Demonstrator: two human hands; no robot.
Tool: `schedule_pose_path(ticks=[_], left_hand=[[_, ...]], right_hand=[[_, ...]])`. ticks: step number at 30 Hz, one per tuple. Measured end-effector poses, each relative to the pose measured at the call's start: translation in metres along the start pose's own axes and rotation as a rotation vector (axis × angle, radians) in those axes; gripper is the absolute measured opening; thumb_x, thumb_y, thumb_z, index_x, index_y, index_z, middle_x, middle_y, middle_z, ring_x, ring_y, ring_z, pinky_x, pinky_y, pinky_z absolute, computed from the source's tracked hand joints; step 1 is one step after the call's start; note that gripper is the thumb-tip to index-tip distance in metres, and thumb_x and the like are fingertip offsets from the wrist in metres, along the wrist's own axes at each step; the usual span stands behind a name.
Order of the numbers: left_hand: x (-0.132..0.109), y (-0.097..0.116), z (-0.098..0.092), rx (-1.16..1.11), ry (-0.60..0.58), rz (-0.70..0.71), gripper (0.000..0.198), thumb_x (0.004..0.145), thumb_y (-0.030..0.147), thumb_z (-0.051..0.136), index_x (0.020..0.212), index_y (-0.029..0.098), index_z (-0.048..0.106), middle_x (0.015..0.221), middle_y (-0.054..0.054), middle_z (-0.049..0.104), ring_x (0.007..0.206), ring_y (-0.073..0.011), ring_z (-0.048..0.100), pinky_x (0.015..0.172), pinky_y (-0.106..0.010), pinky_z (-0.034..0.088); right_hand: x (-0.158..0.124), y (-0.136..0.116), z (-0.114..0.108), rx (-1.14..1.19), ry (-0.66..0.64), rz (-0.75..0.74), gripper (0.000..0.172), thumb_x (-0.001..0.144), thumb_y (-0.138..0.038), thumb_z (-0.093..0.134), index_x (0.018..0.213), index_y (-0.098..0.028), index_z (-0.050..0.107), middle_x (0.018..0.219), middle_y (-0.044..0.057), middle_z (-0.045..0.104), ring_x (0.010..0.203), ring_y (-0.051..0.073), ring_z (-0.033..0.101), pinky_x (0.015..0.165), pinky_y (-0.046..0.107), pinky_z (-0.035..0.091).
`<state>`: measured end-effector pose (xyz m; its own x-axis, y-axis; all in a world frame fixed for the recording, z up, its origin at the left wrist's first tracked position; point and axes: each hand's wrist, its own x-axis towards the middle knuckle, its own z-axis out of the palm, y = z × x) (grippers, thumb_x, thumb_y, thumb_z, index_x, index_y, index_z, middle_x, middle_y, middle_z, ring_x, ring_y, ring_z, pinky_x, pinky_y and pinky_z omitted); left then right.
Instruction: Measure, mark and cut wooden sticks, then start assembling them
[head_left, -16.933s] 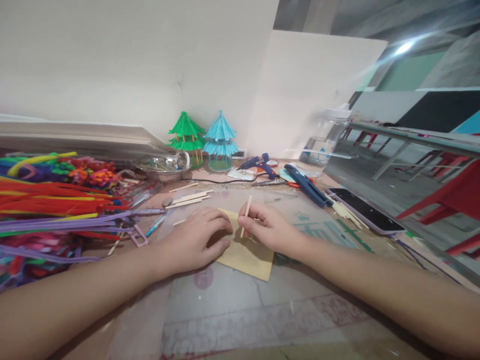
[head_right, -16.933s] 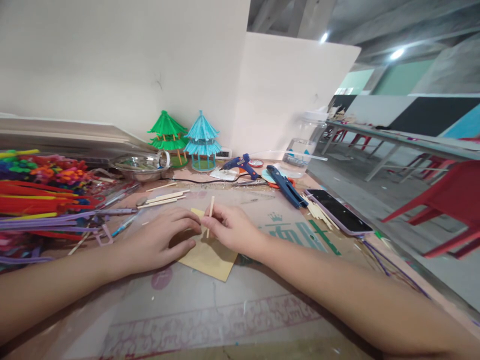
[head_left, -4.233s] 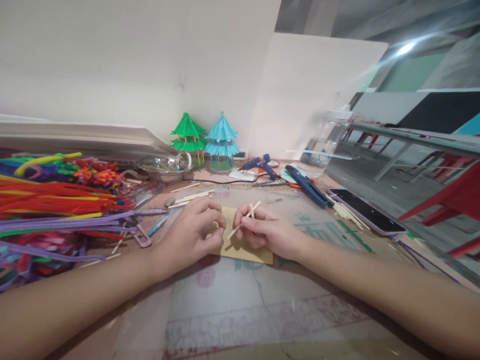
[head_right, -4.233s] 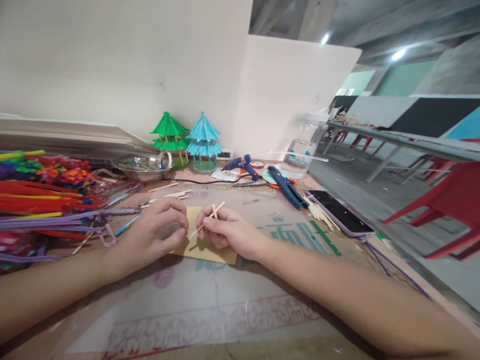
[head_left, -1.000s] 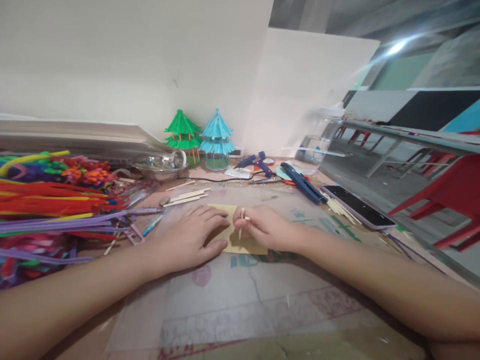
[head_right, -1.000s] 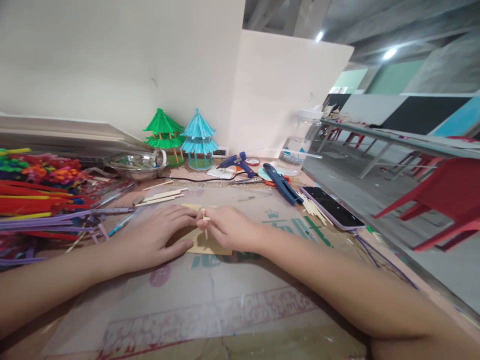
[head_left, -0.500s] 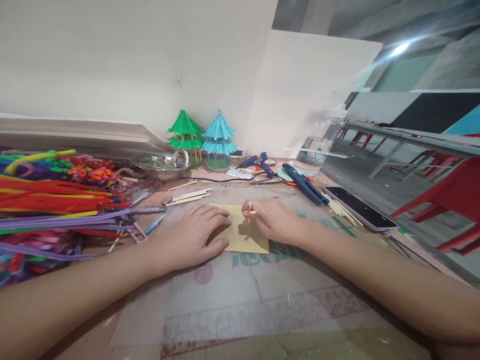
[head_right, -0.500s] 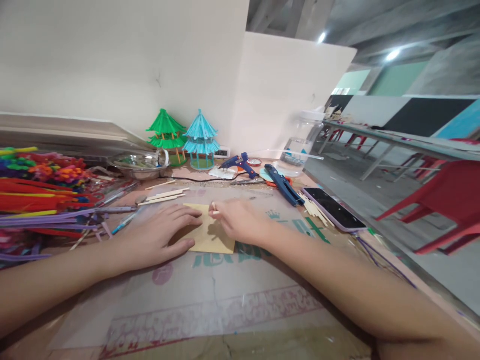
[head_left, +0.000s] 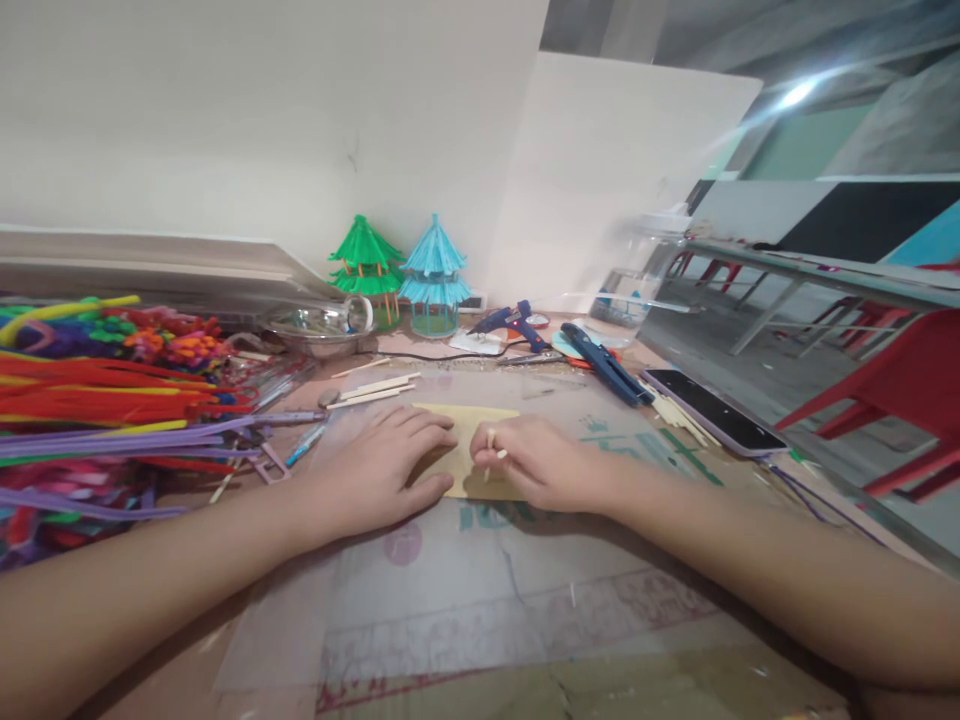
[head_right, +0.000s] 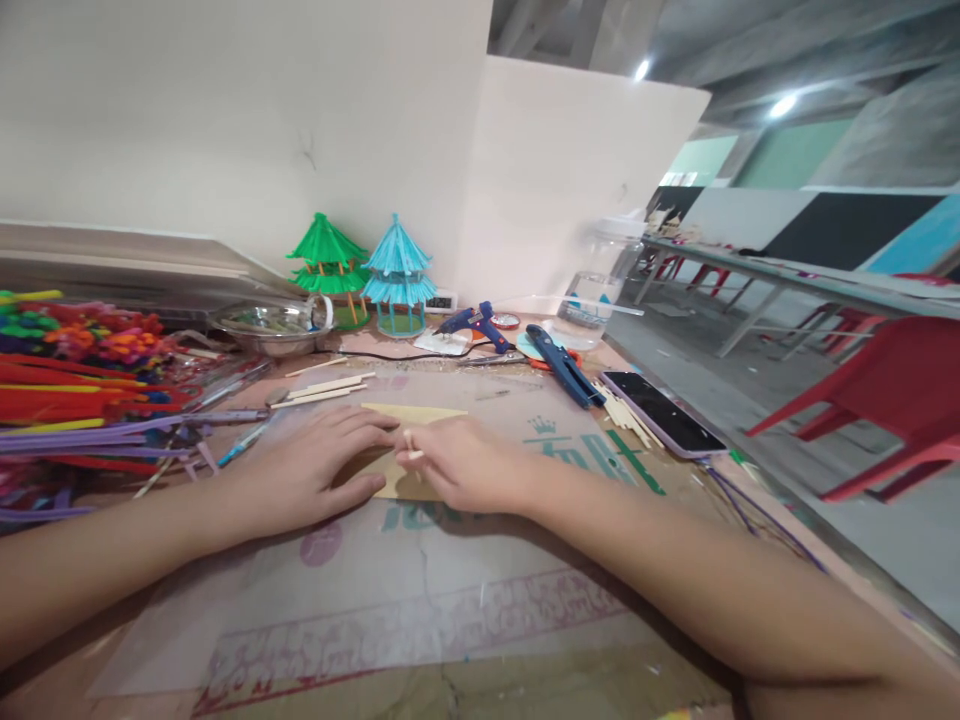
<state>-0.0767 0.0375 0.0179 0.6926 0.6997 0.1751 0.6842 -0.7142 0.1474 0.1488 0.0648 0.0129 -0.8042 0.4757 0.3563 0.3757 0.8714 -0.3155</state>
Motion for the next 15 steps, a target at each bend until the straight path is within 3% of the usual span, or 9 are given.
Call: schedule_pose_path(ticks=[5,11,15], left_hand=[[-0.0003,0.001,-0.0001,0.016,0.005,-0.032,0.036,0.091,0.038,0.049,0.119,0.018,0.059,0.129,-0.011,0.06,0.122,-0.0274,0.05,0.105,-0.048,0.04],[0.0001,-0.0001,0.0004,0.008,0.008,0.007,0.031,0.092,0.037,0.048,0.116,0.021,0.06,0.128,-0.009,0.06,0.121,-0.0262,0.051,0.104,-0.046,0.041],[0.0009,0.0001,-0.0004,0.021,-0.002,-0.036,0.036,0.092,0.039,0.047,0.119,0.018,0.059,0.13,-0.01,0.06,0.123,-0.0265,0.05,0.105,-0.046,0.04]], right_hand=[[0.0017,0.0035,-0.0025,-0.138,-0.013,0.173,0.021,0.095,-0.024,0.035,0.09,-0.018,0.055,0.076,0.008,0.066,0.069,0.022,0.061,0.065,0.031,0.042],[-0.0011,-0.0025,0.0029,0.104,0.02,0.023,0.029,0.099,-0.032,0.028,0.082,-0.021,0.049,0.081,0.006,0.064,0.072,0.017,0.06,0.069,0.028,0.044],[0.0004,0.0048,-0.0019,0.023,0.019,0.116,0.024,0.096,-0.032,0.033,0.082,-0.021,0.049,0.072,0.004,0.061,0.066,0.018,0.056,0.065,0.028,0.04]])
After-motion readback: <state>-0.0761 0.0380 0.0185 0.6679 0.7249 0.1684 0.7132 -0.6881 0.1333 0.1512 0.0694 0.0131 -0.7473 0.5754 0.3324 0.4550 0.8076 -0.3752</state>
